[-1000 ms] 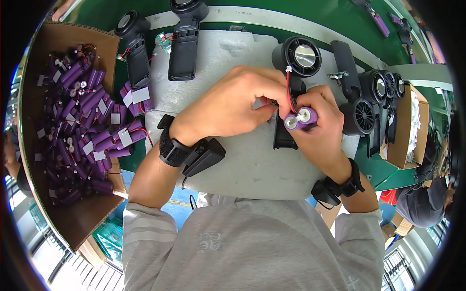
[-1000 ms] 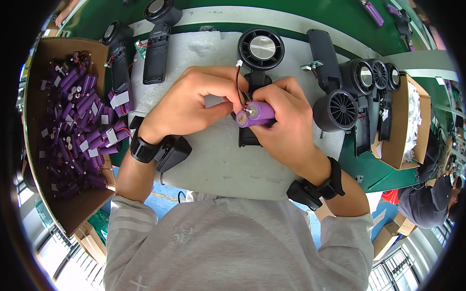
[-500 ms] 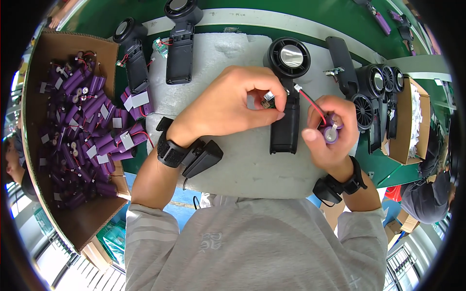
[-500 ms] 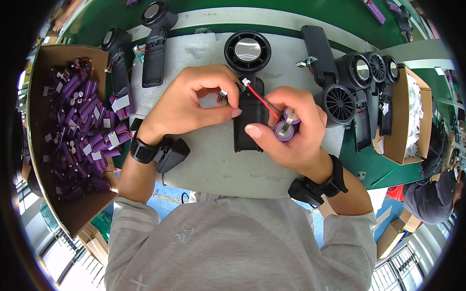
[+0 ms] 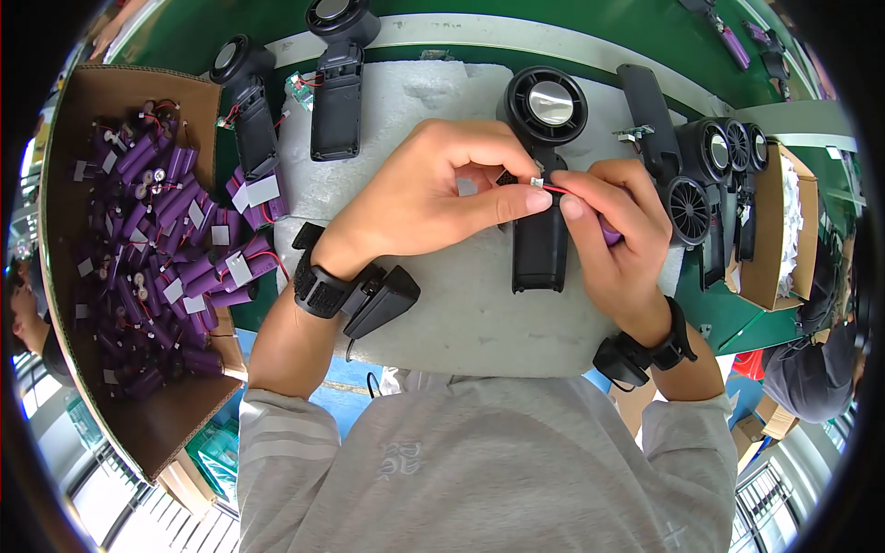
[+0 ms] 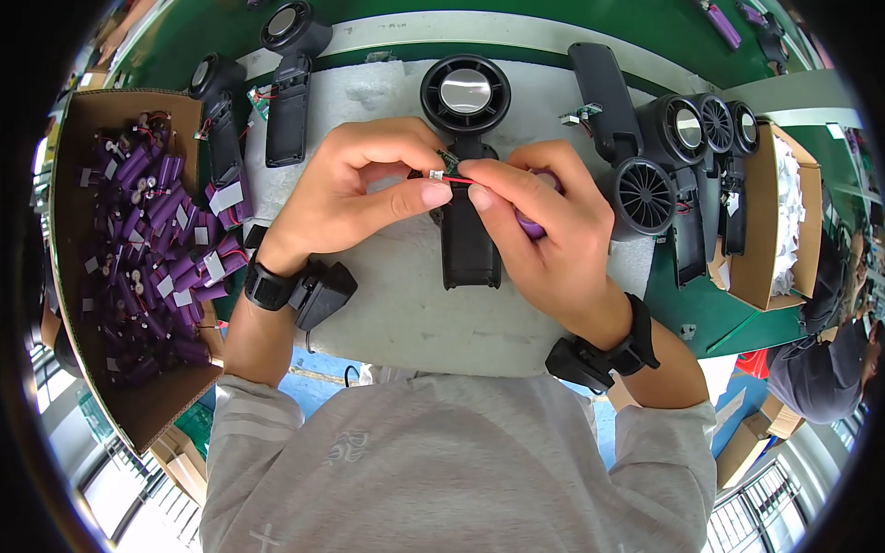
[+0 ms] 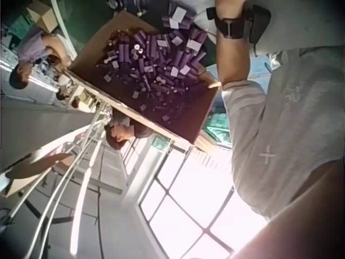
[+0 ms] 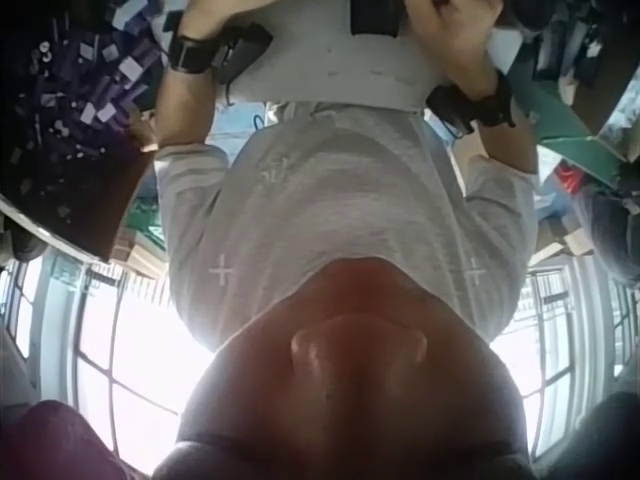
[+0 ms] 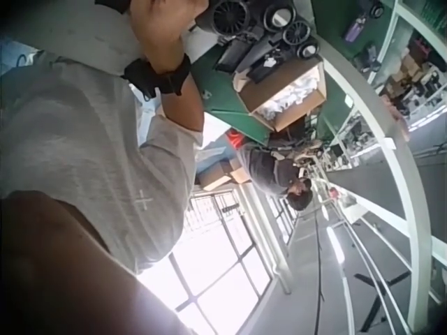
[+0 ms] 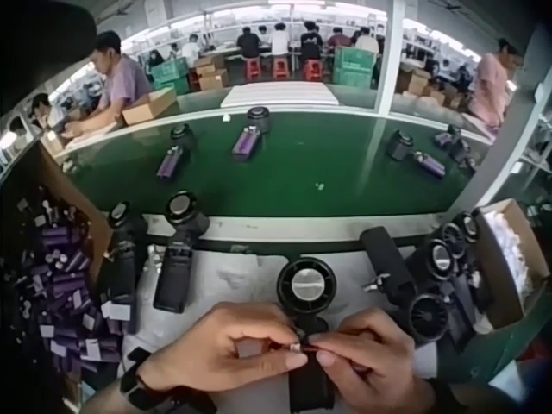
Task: Assembling electronic components involving batteries, circuit boards, and wiring connectors.
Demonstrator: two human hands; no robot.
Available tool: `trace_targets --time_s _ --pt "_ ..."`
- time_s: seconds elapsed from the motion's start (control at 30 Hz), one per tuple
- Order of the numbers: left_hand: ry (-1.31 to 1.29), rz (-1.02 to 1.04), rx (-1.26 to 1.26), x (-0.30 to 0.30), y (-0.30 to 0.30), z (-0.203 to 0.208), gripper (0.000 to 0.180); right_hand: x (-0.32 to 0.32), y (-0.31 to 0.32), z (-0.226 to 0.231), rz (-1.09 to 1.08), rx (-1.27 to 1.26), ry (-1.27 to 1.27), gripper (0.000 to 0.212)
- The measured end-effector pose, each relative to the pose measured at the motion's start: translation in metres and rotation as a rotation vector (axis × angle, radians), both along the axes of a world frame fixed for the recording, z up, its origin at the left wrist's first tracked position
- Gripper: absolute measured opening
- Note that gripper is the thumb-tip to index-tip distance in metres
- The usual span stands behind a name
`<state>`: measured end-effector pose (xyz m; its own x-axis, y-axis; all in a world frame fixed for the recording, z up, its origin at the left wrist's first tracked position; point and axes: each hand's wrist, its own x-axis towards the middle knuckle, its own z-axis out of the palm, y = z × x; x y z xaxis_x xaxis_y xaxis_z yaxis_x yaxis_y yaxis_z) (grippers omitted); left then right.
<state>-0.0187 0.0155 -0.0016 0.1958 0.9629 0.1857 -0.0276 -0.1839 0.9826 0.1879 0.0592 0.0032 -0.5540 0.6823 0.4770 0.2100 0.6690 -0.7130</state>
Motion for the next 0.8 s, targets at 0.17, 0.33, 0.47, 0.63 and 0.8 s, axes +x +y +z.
trace_targets --time_s 0.17,0.33,0.47,0.63,0.8 --pt "0.146 -0.099 -0.031 -0.008 0.001 0.012 0.013 -0.001 -0.001 -0.006 0.039 -0.007 -0.044 0.009" --pt "0.209 -0.083 -0.023 -0.007 0.0 0.013 0.014 -0.001 -0.003 -0.002 0.079 -0.02 -0.087 0.009" --pt "0.158 -0.043 -0.045 -0.002 0.001 0.01 0.016 -0.002 -0.004 -0.002 0.126 -0.041 -0.138 0.01" --pt "0.275 -0.041 0.032 -0.002 0.0 0.013 0.019 -0.003 -0.004 -0.006 0.137 0.026 -0.118 0.013" --pt "0.287 -0.03 0.059 -0.001 0.0 0.007 0.021 -0.003 -0.005 -0.004 0.101 0.022 -0.117 0.015"
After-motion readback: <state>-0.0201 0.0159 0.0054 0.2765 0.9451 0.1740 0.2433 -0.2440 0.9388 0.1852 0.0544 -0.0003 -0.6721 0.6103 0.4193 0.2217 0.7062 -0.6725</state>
